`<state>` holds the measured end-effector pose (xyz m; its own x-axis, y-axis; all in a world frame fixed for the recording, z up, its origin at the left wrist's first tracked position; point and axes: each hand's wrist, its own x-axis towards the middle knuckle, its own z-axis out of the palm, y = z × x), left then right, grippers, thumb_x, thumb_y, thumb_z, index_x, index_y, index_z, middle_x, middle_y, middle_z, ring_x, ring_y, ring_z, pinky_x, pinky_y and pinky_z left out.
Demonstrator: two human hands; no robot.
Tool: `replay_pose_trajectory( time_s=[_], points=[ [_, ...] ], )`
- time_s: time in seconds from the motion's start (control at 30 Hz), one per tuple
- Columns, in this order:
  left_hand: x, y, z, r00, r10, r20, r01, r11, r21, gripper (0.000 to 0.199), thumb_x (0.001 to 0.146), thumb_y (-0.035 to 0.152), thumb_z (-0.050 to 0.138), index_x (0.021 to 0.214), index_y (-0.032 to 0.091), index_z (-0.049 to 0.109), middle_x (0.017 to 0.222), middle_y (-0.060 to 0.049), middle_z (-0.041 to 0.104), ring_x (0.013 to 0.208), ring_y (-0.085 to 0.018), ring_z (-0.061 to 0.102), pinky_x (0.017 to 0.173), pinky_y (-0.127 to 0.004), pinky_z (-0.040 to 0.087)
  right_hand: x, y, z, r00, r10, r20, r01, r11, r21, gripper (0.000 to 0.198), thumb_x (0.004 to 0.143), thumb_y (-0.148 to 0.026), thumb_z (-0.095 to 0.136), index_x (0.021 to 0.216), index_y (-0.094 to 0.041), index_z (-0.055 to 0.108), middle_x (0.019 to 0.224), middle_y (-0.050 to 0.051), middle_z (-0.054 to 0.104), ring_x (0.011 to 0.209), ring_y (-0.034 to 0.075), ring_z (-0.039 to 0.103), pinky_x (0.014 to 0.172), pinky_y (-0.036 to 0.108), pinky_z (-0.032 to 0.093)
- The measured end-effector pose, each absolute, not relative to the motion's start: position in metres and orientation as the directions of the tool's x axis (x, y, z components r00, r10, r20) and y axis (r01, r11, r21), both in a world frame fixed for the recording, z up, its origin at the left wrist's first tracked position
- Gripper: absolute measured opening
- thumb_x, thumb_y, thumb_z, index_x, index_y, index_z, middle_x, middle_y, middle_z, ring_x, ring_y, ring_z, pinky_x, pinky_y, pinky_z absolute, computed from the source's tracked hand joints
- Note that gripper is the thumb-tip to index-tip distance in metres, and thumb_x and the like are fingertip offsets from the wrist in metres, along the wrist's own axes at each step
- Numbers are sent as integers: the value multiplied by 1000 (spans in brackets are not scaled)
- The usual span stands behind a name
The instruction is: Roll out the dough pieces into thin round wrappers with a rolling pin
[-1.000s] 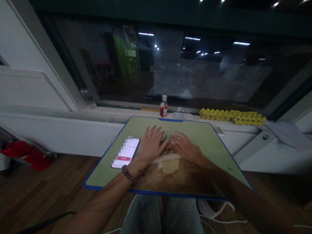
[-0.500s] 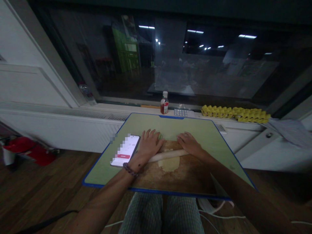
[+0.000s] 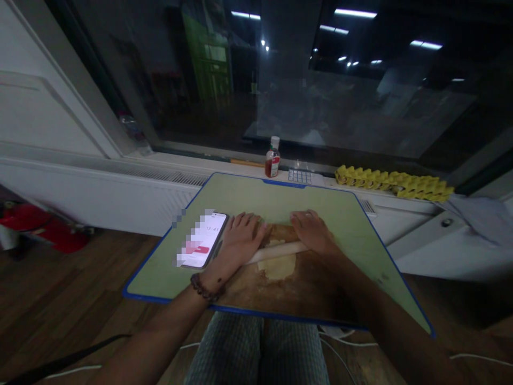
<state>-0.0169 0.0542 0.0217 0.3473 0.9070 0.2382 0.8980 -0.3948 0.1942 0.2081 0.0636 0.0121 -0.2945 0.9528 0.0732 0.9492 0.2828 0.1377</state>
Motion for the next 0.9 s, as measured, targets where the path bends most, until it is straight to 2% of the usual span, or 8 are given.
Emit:
replay_pose_trajectory(
  time_s=[0.13, 0.37, 0.57, 0.73, 0.9],
  points=[
    [-17, 61, 17, 366, 901, 235, 890, -412, 194, 43, 103, 42, 32, 126, 14, 56, 135, -12, 57, 129, -27, 45, 110, -44, 34, 208, 61, 7, -326, 944, 46, 932, 313, 182, 38, 100, -18, 32, 130, -18, 56, 138, 13, 57, 126, 26, 50, 108, 47, 34],
    [-20, 58, 3, 469, 854, 226, 844, -508, 169, 46, 105, 40, 24, 132, 16, 52, 143, -13, 49, 136, -26, 38, 111, -43, 32, 209, 49, 1, -302, 947, 113, 946, 283, 156, 44, 99, -17, 28, 132, -20, 58, 149, 8, 48, 134, 31, 44, 113, 51, 27],
    [-15, 40, 6, 404, 898, 174, 888, -430, 161, 49, 104, 41, 25, 142, 20, 46, 159, -12, 30, 144, -33, 27, 113, -58, 24, 210, 27, -2, -297, 935, 194, 955, 288, 75, 47, 101, -18, 23, 137, -20, 53, 151, 6, 46, 138, 29, 40, 116, 51, 23],
    [-13, 18, 9, 456, 857, 241, 859, -495, 132, 48, 104, 42, 28, 147, 29, 42, 159, -7, 32, 146, -31, 26, 116, -58, 18, 214, 10, -12, -276, 937, 213, 960, 260, 102, 46, 101, -26, 33, 144, -21, 47, 149, 8, 49, 138, 32, 38, 113, 52, 26],
    [-11, 21, 11, 434, 853, 289, 868, -482, 119, 46, 103, 40, 31, 145, 26, 44, 159, -7, 32, 146, -31, 25, 117, -59, 17, 212, 19, -10, -187, 967, 170, 980, 173, 96, 47, 101, -27, 31, 146, -19, 44, 147, 13, 50, 137, 33, 41, 110, 52, 32]
  ],
)
